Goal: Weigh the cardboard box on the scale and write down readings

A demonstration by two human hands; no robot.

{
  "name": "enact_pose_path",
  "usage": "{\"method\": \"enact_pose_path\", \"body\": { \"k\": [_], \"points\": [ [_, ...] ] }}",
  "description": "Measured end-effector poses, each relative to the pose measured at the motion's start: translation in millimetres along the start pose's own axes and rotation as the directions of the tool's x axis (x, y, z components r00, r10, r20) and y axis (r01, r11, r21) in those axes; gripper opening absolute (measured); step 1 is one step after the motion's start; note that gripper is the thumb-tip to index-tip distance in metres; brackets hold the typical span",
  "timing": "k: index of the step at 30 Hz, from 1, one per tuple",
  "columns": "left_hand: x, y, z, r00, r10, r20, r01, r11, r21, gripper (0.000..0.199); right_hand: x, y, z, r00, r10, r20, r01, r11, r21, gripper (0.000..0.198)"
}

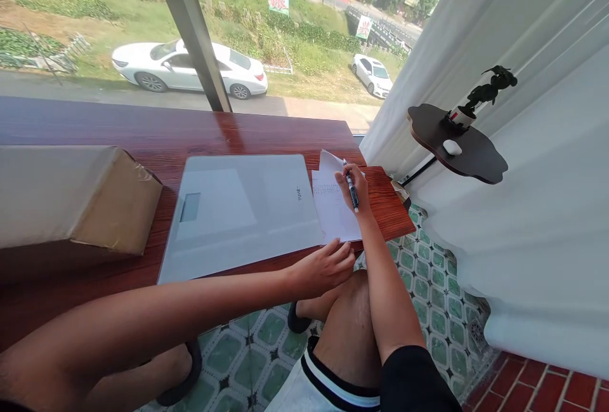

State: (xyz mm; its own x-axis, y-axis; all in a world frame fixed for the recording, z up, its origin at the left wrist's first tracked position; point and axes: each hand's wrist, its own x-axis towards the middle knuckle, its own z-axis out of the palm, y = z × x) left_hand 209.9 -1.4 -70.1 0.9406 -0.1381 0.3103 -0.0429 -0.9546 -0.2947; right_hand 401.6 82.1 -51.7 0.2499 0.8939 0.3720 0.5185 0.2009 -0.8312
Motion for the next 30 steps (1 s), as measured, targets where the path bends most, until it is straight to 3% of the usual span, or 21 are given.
{"method": "enact_pose_path", "body": {
  "k": [6,22,30],
  "points": [
    [0.0,-0.3,1.8,1.0,0.001,0.018,0.0,1.0,-0.025,0.026,-2.9,3.9,-4.3,0.985,0.004,-0.172,0.002,0.999,0.036,0.037],
    [0.7,2.4,8.0,1.0,-0.011,-0.004,0.011,1.0,-0.02,0.024,-16.5,13.0,-2.7,0.981,0.193,-0.032,-0.194,0.979,-0.054,0.04],
    [0.2,3.1,12.4,1.0,-0.012,-0.024,0.011,1.0,-0.023,0.026,-16.1,10.0,-0.9,0.973,0.232,-0.015,-0.233,0.97,-0.063,0.044]
  ]
}}
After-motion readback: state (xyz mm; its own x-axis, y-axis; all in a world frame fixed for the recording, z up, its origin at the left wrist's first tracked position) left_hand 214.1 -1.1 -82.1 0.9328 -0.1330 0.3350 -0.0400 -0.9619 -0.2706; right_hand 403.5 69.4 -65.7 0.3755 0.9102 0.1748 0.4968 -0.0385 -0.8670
